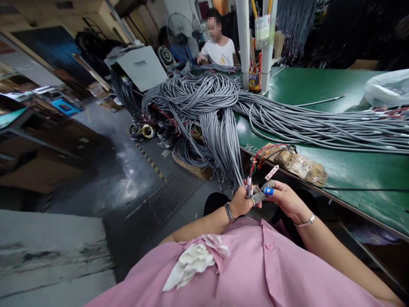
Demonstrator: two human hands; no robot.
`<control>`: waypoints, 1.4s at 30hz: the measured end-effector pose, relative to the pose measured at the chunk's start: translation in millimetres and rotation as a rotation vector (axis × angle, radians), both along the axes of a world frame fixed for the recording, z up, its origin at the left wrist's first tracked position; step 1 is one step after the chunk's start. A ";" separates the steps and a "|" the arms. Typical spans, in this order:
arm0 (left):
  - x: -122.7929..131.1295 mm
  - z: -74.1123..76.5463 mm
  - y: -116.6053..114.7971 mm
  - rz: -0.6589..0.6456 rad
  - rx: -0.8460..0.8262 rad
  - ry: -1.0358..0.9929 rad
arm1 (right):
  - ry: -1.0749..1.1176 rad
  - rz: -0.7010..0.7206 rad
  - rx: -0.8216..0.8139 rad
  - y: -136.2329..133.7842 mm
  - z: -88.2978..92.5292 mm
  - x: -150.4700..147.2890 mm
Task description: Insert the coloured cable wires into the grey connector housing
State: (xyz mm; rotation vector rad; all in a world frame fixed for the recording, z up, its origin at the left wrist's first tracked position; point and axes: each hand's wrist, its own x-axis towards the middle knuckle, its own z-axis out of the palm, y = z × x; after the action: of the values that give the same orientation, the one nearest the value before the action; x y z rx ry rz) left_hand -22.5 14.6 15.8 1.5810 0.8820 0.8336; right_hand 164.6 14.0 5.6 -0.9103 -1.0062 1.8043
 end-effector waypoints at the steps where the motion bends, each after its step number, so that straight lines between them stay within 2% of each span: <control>1: 0.1 0.3 0.0 0.002 0.001 -0.003 | -0.006 -0.005 0.005 -0.2 -0.3 -0.1; 11: 4.6 2.2 -1.2 0.056 -0.084 -0.101 | 0.085 -0.022 -0.056 -2.7 -3.2 -2.6; 15: 3.8 0.0 -1.7 0.043 -0.042 -0.058 | 0.105 -0.014 -0.051 -5.5 -4.3 -11.7; 17: 3.3 1.3 -2.3 0.016 -0.022 -0.024 | 0.108 -0.084 -0.077 -2.6 -6.9 -13.7; 21: 1.3 6.2 -3.8 -0.023 -0.024 0.008 | 0.176 -0.419 -0.286 12.2 -17.7 -1.9; 23: -0.5 6.0 -3.5 -0.001 -0.022 0.004 | 0.234 -0.469 -0.335 16.9 -22.8 8.1; 26: -2.5 1.4 -1.6 0.040 -0.026 -0.032 | 0.256 -0.272 -0.312 13.9 -24.4 17.0; 29: -2.4 -3.8 -0.1 0.047 -0.024 -0.047 | 0.246 -0.049 -0.279 5.4 -17.2 16.2; 32: -1.8 -6.1 -0.3 0.049 -0.025 -0.022 | 0.180 0.064 -0.229 0.8 -5.7 10.8; 36: -2.5 -6.3 -1.2 0.037 -0.016 0.004 | 0.124 0.071 -0.171 1.0 2.8 2.8; 42: -3.5 -6.5 -0.9 0.031 -0.032 -0.047 | 0.152 0.050 -0.142 0.9 -5.5 -2.4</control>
State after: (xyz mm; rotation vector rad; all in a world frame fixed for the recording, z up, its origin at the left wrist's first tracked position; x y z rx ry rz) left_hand -26.0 13.7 9.4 1.5175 0.8842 0.8712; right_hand 162.2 14.9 0.1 -0.8245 -0.8200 1.9752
